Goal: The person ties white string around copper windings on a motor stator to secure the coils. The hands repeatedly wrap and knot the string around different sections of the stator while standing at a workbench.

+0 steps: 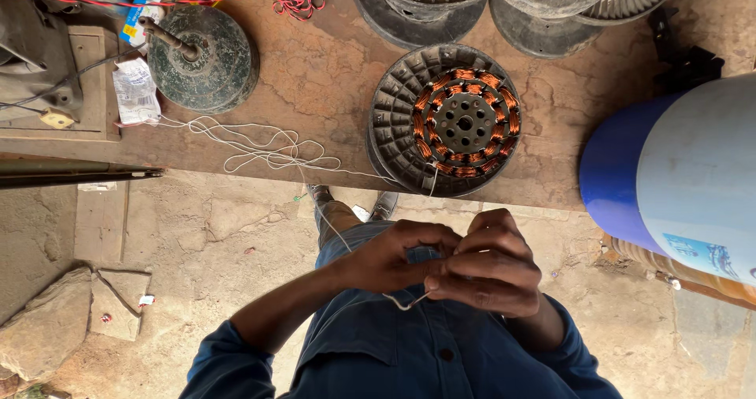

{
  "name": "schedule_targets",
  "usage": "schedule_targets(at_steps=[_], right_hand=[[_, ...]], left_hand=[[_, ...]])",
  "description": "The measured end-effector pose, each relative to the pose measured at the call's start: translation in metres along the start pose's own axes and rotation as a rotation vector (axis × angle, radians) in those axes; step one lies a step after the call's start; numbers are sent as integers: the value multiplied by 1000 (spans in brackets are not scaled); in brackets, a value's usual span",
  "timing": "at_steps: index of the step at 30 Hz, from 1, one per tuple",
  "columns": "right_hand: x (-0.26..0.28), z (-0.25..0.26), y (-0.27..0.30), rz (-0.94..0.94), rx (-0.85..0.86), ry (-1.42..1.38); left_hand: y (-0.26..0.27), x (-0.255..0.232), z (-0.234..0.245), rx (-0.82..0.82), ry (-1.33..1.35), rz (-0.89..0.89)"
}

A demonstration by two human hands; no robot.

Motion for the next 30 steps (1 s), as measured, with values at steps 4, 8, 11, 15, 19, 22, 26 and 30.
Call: schedule_targets(at_steps=[4, 8, 11, 15, 19, 22, 26, 30], right_hand=[[-6, 8, 3, -83, -2, -45], [-10, 5, 8, -127, 11, -219], [-11, 1, 14, -75, 40, -367], [-26, 16, 29, -209, -55, -517], [-35, 34, 50, -333, -30, -483], [-37, 43, 65, -409, -90, -395], [-36, 40, 73, -465, -98, -344], [-25, 32, 59, -366, -44, -312]], left_hand=[[12, 1, -3, 17, -27, -40], [5, -3, -10, -7, -182, -145], [1, -1, -9, -89, -100, -135], [17, 0, 14, -185, -7, -29], [30, -9, 43, -336, -263, 9], [24, -27, 48, -366, -481, -25], [-2, -48, 29, -226, -670, -141], [-15, -41, 17, -250, -385, -74]])
Point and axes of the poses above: each hand's wrist, its own y-axis away from the middle knuckle, its own z-axis out of the back of the hand, x = y × z, the point moved 6 cm from there along -y, towards the middle knuckle, and after that the axes turned 13 degrees about -z, right-handed, at the moved point
